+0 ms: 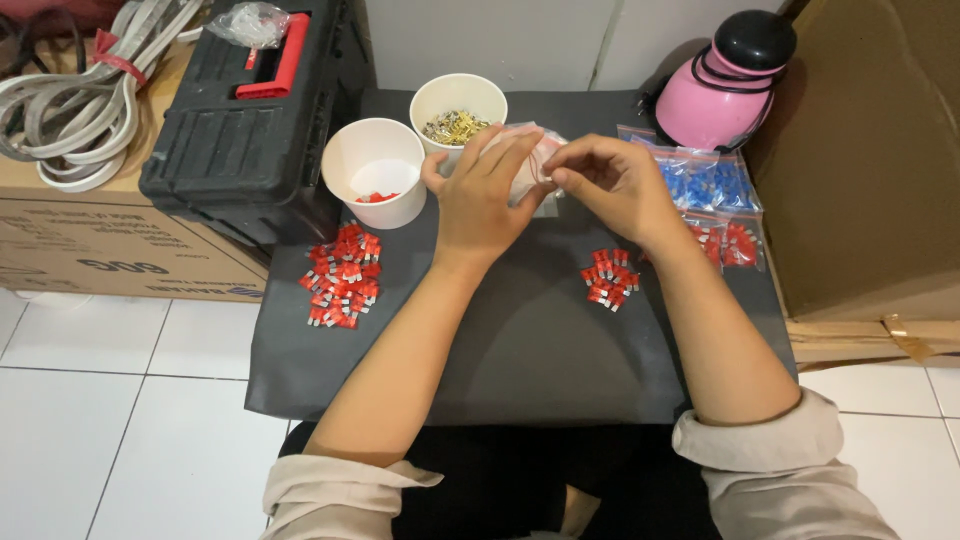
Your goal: Sorting red automotive fuses and placing them into small plastic bags on a workspace.
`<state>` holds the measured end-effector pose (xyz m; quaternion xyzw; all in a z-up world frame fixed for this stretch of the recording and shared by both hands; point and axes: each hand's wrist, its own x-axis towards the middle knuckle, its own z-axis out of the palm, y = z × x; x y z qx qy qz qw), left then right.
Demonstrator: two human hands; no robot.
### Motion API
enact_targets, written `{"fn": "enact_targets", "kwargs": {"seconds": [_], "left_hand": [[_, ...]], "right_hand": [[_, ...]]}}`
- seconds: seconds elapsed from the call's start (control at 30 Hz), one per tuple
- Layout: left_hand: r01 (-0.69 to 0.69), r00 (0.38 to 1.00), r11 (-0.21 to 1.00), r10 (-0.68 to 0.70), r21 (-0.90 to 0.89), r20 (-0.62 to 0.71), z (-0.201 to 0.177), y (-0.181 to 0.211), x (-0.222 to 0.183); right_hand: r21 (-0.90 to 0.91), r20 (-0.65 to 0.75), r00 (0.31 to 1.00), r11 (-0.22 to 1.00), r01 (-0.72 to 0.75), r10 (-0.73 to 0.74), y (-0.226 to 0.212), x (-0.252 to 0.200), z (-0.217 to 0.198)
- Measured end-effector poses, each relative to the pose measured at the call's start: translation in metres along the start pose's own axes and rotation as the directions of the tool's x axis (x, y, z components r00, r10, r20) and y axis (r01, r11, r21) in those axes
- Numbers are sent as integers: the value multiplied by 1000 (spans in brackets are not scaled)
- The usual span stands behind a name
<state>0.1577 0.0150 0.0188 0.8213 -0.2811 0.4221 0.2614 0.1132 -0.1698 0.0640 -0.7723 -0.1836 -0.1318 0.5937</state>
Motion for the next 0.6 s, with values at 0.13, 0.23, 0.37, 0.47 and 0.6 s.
{"fn": "enact_targets", "kwargs": {"seconds": [0.13, 0.23, 0.37, 0.47, 0.6], "left_hand": [[-18, 1000, 1000, 18, 3, -3, 2, 1, -1], [-30, 999, 1000, 30, 4, 15, 1, 1, -1], [-41, 995, 997, 46, -59, 88, 4, 1, -3], [-1, 971, 985, 42, -171, 236, 4, -2, -5], [55, 882, 936, 119, -349, 457, 3, -4, -4]], "right_hand": [[-53, 9, 1000, 998, 22, -22, 3, -1, 0], [-164, -2, 998, 985, 58, -59, -4, -2, 0], [-406, 62, 979, 891, 204, -196, -6, -1, -1], [-470, 127, 941, 816, 337, -315, -13, -2, -2], [-527, 233, 893, 721, 449, -386, -2, -4, -11]]}}
